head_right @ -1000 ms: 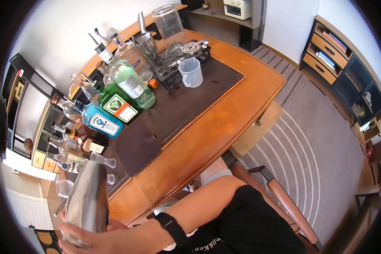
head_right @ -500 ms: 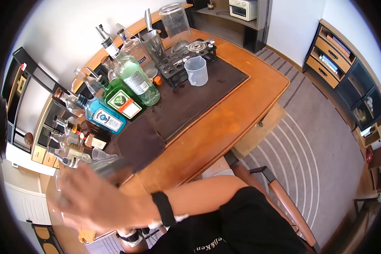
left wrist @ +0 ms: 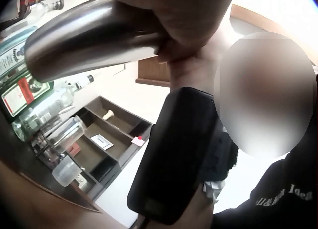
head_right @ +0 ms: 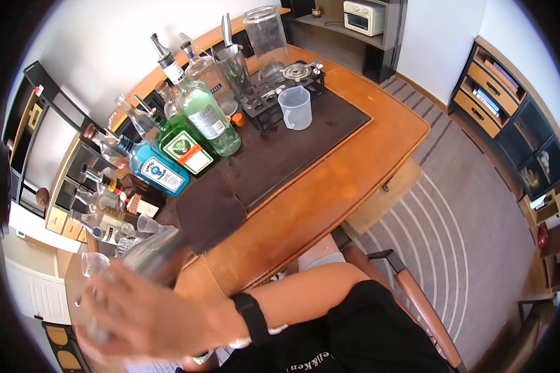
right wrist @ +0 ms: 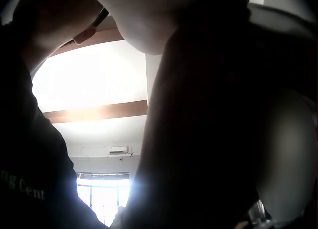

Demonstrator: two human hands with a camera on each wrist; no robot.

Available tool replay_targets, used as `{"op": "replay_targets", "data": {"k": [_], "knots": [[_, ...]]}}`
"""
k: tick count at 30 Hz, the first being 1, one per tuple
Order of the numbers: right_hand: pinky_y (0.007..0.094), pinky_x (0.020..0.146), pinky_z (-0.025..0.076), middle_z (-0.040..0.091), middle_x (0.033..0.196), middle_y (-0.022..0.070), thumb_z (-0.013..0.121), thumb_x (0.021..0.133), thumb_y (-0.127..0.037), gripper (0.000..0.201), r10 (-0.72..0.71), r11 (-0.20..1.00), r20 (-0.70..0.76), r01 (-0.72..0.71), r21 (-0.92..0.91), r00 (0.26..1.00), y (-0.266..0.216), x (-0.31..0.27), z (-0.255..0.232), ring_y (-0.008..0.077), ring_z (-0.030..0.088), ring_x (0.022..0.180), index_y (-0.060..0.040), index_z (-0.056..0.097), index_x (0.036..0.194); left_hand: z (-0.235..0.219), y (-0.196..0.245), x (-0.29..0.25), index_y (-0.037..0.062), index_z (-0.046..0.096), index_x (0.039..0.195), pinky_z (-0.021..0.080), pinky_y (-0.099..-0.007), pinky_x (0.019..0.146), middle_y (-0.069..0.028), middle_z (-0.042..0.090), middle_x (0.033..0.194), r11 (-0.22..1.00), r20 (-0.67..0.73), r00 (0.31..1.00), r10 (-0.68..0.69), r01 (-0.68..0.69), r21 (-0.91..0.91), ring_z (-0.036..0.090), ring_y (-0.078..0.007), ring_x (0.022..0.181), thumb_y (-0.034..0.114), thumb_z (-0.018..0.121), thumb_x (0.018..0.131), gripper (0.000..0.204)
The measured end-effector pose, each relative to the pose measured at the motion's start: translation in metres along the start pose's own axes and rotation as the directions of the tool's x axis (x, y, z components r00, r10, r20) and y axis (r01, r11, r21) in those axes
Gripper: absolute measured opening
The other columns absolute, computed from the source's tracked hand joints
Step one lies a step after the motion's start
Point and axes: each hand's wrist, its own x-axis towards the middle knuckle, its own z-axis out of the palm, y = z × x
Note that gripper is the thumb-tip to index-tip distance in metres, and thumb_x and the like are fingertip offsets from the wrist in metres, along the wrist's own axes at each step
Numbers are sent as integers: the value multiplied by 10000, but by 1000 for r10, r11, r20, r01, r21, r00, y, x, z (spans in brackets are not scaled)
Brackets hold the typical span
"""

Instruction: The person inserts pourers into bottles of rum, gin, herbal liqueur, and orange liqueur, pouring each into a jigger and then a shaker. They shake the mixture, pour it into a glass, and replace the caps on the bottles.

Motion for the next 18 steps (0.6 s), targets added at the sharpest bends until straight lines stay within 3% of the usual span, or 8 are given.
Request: {"op": "replay_targets", "data": {"k": [1,3,6,8,9,12,15,18], "knots": [[628,1006,468,541,1173,217,722,849,-289,545,22,980,-16,-19,200,1000,-13,9,-13,400,562,1166,-13,525,1275,-1,1,0,43,544,1348,496,-495,949,-201,577,1288,1000,6,1000,-3,3,1,595,-351,1172,180,813,747,673],[631,922,515,619,1075,197,649,906,-232,290,-49,996,-277,69,61,960,-30,24,3,379,619,1087,22,641,1046,-3,0,2,43,547,1345,495,-496,948,-201,577,1287,1000,2,1000,-6,6,2,595,-352,1171,180,814,744,672],[579,961,467,554,1152,207,745,836,-278,546,-191,956,216,232,-182,957,2,19,-28,384,572,1120,-26,546,1278,-4,1,2,43,550,1342,494,-496,947,-200,578,1285,1000,2,1000,2,-2,-1,595,-353,1169,179,815,740,672],[515,862,486,567,1132,175,754,829,-227,528,248,957,11,-247,150,969,18,10,1,372,585,1041,-61,574,1296,-2,2,1,43,553,1340,493,-497,946,-200,579,1284,1000,3,1000,4,-3,-6,596,-354,1168,179,816,737,672],[497,892,504,572,1125,169,762,815,-197,549,333,922,147,-355,158,931,28,6,1,365,589,1071,-52,569,1308,-2,2,1,43,554,1339,493,-497,946,-200,579,1283,1000,5,1000,4,-4,-4,596,-354,1167,179,816,736,671],[625,939,488,551,1199,246,688,879,-217,488,85,990,68,-92,106,994,3,2,-5,427,561,1185,-30,531,1301,-4,2,1,43,557,1336,492,-498,945,-200,580,1281,1000,0,1000,7,-7,-5,596,-355,1165,178,818,732,671],[632,886,523,619,1082,207,629,931,-218,211,-111,990,-253,130,60,961,-24,6,12,392,623,1080,-26,617,1019,-7,2,4,43,561,1332,491,-499,944,-200,581,1280,1000,0,1000,-1,1,1,596,-356,1163,177,819,728,670],[612,936,518,616,1149,188,658,895,-263,304,18,996,-142,-6,84,990,-4,3,11,365,613,1130,-25,642,1083,-7,3,6,43,565,1329,490,-500,943,-199,582,1278,1000,3,1000,10,-10,-1,597,-357,1162,177,820,724,670]]}}
